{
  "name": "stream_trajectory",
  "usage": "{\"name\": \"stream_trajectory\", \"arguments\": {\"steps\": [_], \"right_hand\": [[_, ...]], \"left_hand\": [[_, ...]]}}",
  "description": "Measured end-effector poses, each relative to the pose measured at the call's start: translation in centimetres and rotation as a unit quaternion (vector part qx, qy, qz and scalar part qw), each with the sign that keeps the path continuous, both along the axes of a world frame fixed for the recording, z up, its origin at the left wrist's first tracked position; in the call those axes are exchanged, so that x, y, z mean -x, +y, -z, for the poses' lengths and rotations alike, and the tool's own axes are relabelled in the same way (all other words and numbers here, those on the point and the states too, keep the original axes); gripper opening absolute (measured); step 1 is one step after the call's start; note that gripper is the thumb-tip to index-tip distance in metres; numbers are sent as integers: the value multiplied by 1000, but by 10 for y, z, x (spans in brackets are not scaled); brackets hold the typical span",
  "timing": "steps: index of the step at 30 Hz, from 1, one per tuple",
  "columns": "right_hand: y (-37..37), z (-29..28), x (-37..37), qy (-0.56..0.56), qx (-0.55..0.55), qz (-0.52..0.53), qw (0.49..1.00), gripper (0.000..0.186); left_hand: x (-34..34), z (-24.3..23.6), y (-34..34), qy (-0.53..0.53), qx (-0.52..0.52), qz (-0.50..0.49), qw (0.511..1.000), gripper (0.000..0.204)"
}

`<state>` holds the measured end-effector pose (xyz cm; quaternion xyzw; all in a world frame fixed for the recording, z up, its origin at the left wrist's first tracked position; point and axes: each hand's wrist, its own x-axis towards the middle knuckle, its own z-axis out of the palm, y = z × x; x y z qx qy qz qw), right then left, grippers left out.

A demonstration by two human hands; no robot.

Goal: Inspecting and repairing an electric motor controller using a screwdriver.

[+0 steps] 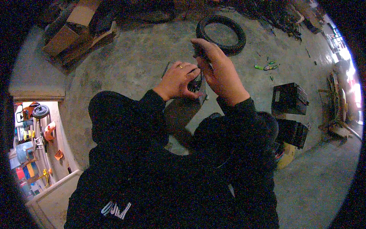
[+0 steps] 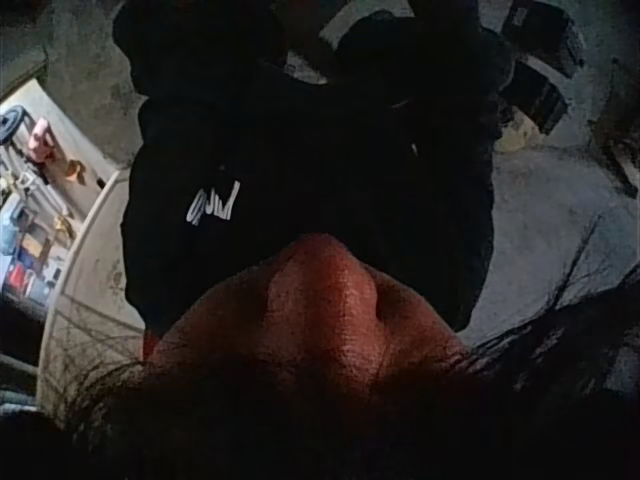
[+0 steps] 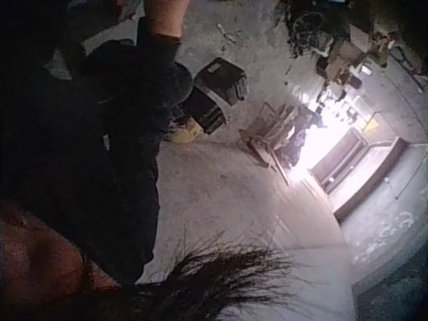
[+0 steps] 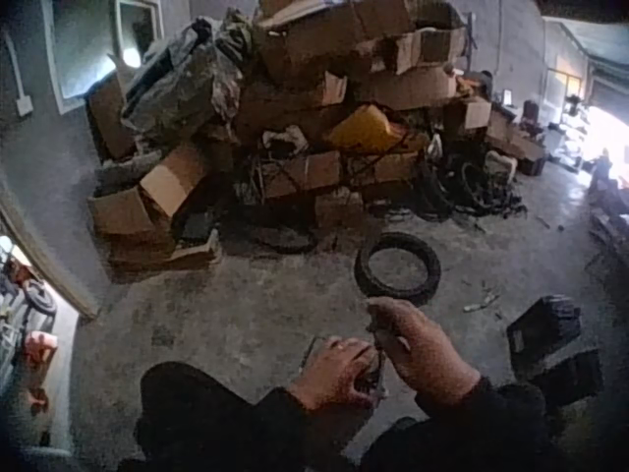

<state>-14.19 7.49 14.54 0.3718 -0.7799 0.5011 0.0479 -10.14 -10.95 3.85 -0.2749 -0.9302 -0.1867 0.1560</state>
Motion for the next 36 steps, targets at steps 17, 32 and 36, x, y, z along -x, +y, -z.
{"name": "stream_trajectory", "arguments": {"steps": [17,32,36], "right_hand": [[0,-2,4,57,4,95,994,48],[4,-3,4,-44,-25,-3,999,48],[-4,4,1,-71,56,-7,996,50]], "left_hand": [[-2,1,1,15,-13,8,1000,91],[-5,0,2,-1,-36,8,999,89],[-4,0,1,-18,-39,11,999,86]]}}
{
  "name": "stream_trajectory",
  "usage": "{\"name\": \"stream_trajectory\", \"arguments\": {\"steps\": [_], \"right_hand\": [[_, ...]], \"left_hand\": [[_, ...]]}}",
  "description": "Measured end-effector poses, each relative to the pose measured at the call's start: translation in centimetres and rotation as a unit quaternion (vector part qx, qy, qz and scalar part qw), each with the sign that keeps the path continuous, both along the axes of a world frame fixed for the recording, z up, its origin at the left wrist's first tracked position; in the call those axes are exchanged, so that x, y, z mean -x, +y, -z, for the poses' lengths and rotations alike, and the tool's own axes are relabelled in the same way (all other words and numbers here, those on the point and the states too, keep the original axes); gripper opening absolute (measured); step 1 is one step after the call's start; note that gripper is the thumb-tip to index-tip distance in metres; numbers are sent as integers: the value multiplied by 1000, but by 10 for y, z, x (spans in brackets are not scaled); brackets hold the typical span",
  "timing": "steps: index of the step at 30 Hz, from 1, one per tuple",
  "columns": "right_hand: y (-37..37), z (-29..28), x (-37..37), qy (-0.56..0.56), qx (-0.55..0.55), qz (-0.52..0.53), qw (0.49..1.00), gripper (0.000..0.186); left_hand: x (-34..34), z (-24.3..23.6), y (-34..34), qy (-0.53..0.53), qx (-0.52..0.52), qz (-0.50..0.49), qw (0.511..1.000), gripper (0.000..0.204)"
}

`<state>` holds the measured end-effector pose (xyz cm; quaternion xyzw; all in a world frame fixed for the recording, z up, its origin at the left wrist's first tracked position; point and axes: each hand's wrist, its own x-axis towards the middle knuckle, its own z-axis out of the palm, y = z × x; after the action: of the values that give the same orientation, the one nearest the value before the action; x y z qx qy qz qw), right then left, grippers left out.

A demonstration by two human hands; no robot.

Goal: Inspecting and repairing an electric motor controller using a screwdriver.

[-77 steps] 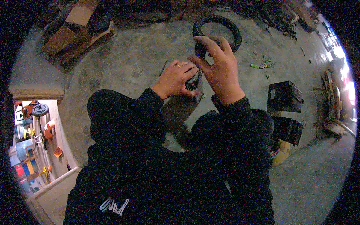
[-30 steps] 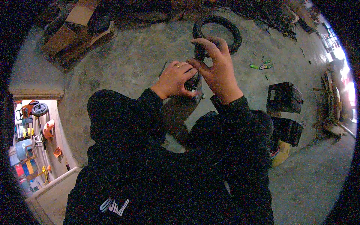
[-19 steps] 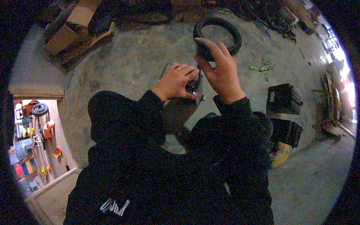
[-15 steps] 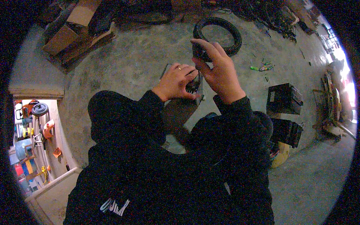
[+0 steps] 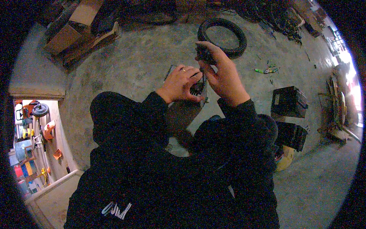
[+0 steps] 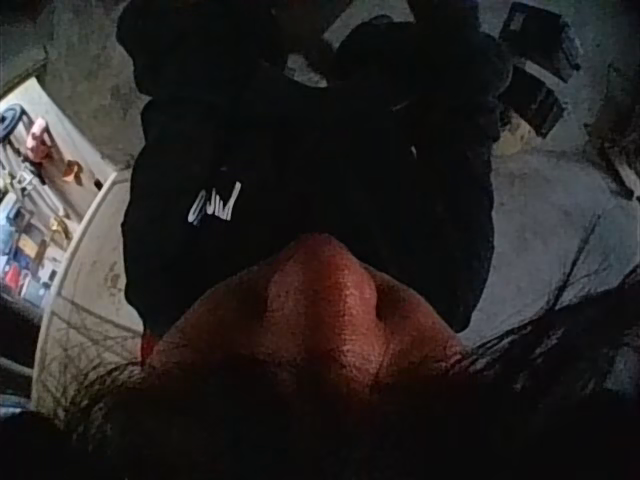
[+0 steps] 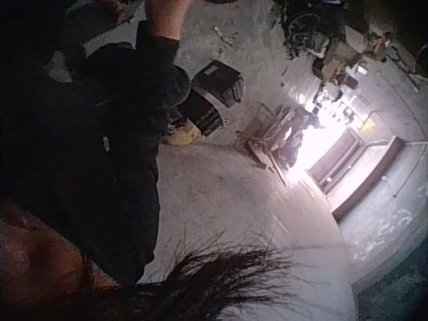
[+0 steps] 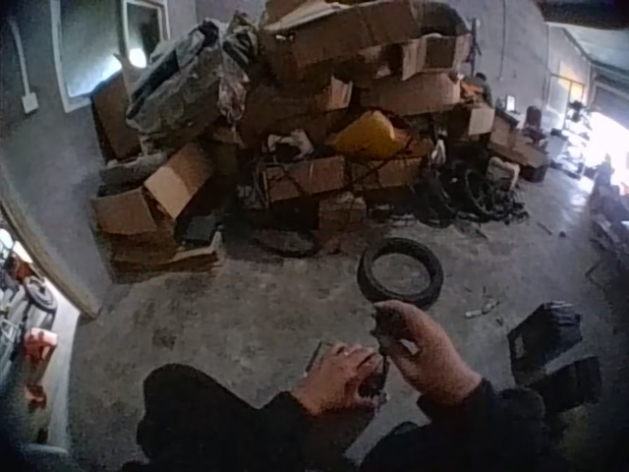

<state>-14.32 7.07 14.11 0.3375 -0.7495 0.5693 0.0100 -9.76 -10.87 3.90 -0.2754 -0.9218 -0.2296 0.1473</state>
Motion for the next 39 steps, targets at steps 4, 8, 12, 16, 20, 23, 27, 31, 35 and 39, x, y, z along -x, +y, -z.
{"name": "stream_trajectory", "arguments": {"steps": [4,8,12,16,20,23,27,31,35,39], "right_hand": [[-4,-2,-2,130,-32,47,990,52],[-3,-6,-1,158,-64,81,982,51],[1,-3,2,118,-45,98,987,50],[0,-4,1,105,-60,100,988,51],[-1,-5,3,97,-56,80,991,51],[4,-6,6,102,-53,59,992,50],[7,-3,9,86,-44,35,995,52],[8,-2,11,78,-42,30,996,52],[6,-5,10,54,-44,18,997,51],[12,-1,12,8,-22,4,1000,52]], "left_hand": [[1,-4,-3,-41,48,2,998,85],[3,2,-3,9,34,2,999,90],[3,2,1,23,16,4,1000,90],[1,1,-1,14,13,6,1000,92],[0,1,-1,8,16,0,1000,94],[0,1,2,19,16,2,1000,95],[0,3,1,16,13,0,1000,93],[1,2,1,13,6,7,1000,89],[-1,3,-1,11,7,7,1000,88],[1,4,1,27,5,5,1000,87]]}}
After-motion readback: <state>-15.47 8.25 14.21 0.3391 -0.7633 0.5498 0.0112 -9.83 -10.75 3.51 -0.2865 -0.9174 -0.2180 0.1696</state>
